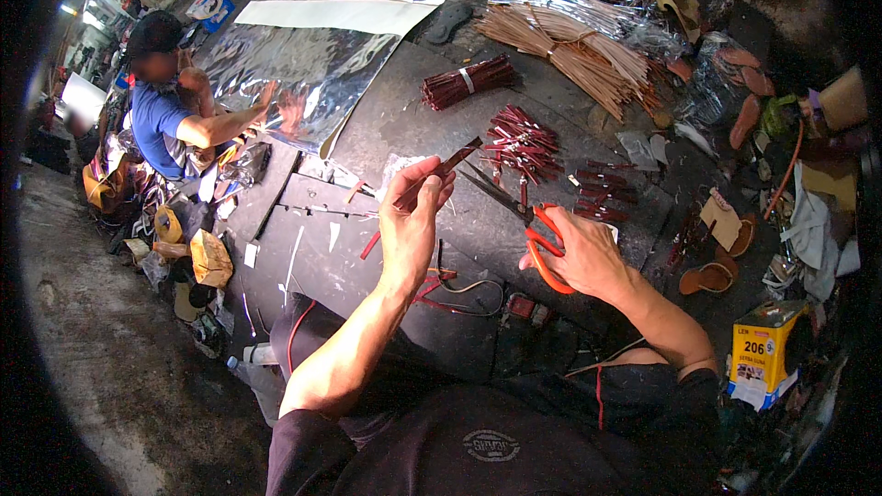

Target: The person sits on the floor and repeatedly picks up dark red strips of material. They use orange-handled scissors to trim the strips to a specific length and place the cut pieces into a pile on the floor. The process is repeated continuously throughout the clip.

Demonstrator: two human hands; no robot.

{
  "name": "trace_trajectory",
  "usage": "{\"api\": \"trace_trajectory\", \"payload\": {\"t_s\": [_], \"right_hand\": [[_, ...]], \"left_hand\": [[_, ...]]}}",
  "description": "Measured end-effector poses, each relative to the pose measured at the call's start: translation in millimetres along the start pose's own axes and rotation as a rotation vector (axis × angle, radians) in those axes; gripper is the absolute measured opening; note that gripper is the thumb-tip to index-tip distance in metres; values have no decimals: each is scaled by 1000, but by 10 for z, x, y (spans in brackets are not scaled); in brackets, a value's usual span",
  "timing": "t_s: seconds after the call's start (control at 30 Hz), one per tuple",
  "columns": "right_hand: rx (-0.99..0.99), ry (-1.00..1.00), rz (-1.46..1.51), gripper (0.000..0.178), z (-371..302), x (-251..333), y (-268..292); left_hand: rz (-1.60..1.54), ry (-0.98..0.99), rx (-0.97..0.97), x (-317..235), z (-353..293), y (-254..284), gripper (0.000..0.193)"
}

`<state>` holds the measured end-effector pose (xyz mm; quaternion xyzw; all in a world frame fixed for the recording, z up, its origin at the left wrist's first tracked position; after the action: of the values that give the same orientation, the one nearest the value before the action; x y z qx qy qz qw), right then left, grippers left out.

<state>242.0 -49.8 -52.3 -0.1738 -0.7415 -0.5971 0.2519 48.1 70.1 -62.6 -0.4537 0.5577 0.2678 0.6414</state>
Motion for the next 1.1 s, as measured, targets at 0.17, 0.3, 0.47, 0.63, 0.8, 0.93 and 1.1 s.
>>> {"api": "trace_trajectory", "payload": {"t_s": [0.17, 0.3, 0.47, 0.63, 0.8, 0.93, 1.1], "right_hand": [[-117, 62, -13, 65, -20, 70, 36], [-132, 38, -56, 66, 1, 45, 25], [-137, 54, -104, 69, 6, 90, -39], [-168, 73, -93, 68, -32, 91, -73], [-174, 72, -61, 66, -46, 74, -109], [-181, 63, -121, 65, -83, 10, -136], [-182, 49, 43, 56, -147, -126, -138]], "left_hand": [[-17, 8, -9, -30, -27, -1, 29], [-25, 26, -4, 1, -30, -39, 24], [-28, 27, -3, 140, -64, -54, 25], [92, 34, -1, 160, -84, -93, 25], [112, 39, -20, 155, -99, -116, 23], [165, 37, -36, 121, -115, -145, 22], [164, 63, -53, 169, -94, -11, 19]]}}
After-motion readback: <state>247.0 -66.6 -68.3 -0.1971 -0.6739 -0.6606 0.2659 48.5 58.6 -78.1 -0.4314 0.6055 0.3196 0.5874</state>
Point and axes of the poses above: each hand's wrist, its own z-axis towards the middle knuckle, its own y-axis out of the back of the hand, x = y × z, the point moved 8 cm from there along z, towards the middle knuckle, and after that the axes turned 14 degrees about x, right-handed, at the moved point
